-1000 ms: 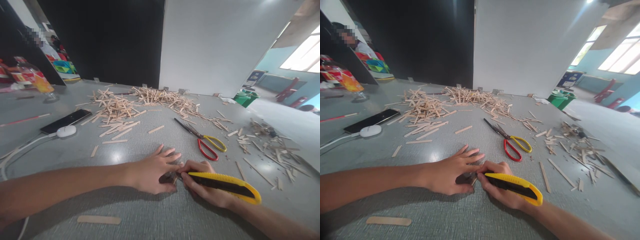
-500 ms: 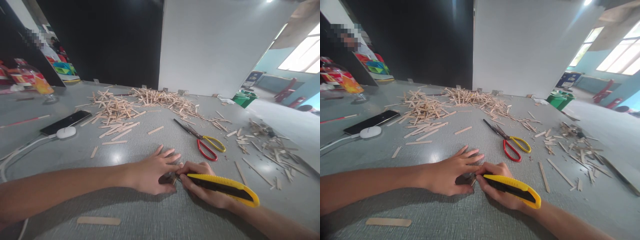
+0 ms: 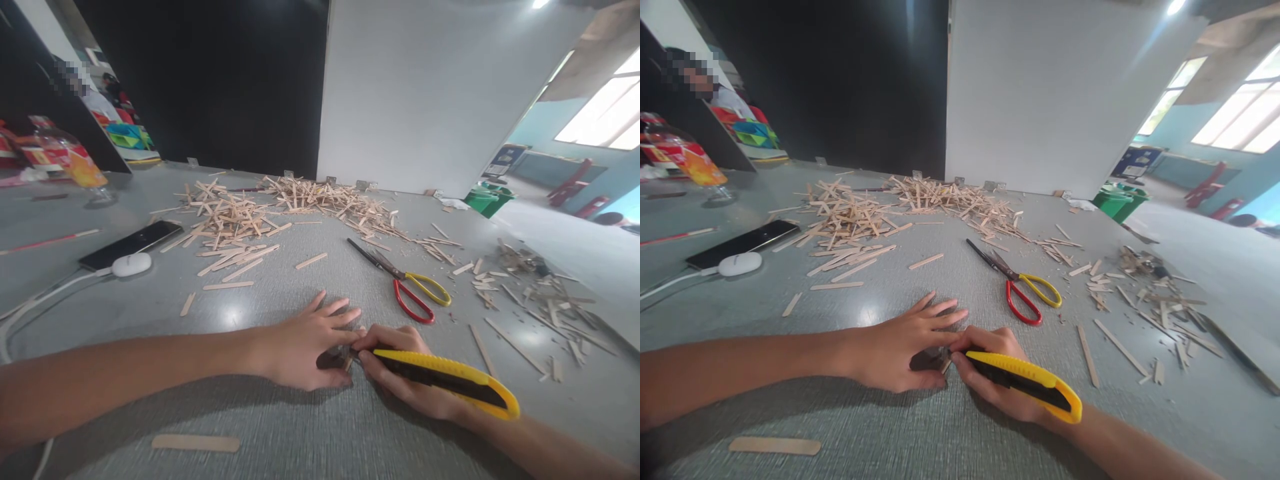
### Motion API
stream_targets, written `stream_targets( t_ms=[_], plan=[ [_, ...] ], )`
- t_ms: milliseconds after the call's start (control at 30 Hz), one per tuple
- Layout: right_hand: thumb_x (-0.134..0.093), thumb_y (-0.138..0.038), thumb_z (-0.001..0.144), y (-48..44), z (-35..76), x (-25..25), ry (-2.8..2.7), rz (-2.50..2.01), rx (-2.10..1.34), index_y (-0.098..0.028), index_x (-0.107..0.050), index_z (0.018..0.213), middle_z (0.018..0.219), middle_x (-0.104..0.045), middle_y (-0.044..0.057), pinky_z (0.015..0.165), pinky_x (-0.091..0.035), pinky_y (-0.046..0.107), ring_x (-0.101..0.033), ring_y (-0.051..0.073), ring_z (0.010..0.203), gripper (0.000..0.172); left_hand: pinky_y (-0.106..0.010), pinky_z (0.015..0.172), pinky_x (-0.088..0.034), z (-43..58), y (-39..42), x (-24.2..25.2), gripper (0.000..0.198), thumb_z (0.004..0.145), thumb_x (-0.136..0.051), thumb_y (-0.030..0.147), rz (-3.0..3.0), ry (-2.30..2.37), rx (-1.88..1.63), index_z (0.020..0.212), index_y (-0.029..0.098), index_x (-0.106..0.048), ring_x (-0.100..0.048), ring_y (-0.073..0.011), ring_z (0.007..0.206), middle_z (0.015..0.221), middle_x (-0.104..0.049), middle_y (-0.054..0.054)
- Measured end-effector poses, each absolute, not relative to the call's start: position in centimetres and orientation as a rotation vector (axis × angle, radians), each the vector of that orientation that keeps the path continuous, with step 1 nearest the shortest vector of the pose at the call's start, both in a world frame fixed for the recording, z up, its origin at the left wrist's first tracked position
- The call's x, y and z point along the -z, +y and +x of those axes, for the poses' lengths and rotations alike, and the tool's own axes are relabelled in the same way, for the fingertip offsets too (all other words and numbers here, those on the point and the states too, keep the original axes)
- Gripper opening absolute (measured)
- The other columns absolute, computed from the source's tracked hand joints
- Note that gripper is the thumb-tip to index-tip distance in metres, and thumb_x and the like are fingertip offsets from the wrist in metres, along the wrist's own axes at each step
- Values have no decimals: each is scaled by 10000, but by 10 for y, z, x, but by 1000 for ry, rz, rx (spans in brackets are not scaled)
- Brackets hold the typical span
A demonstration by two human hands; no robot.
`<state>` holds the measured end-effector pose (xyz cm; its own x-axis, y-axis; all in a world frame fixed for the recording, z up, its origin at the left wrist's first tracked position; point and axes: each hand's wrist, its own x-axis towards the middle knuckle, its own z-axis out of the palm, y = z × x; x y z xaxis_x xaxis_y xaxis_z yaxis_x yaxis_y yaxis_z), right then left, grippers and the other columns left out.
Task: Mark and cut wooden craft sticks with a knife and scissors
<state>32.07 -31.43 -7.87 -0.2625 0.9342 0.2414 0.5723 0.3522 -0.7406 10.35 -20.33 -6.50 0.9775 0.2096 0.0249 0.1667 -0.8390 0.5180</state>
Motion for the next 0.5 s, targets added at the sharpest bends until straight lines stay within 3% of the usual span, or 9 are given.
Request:
stream_targets(
  t_ms=[300,500],
  plan=[
    [-565,-346,1009,-314,319,80,-1976,-1332,-621,-238,-676,887,709,-714,-18,726,-458,336,-627,150,603,198,-753,1216,-104,104,-202,67,679,908,-747,495,2520,293,-122,1518,321,-505,-208,-426,1571,1669,-364,-131],
    [-560,-348,1023,-315,320,84,-1974,-1287,-613,-254,-656,877,776,-715,13,610,-457,296,-587,156,596,199,-761,1206,-122,106,-204,70,557,940,-700,556,2523,315,-160,1452,373,-583,-219,-432,1566,1676,-353,-99]
  ],
)
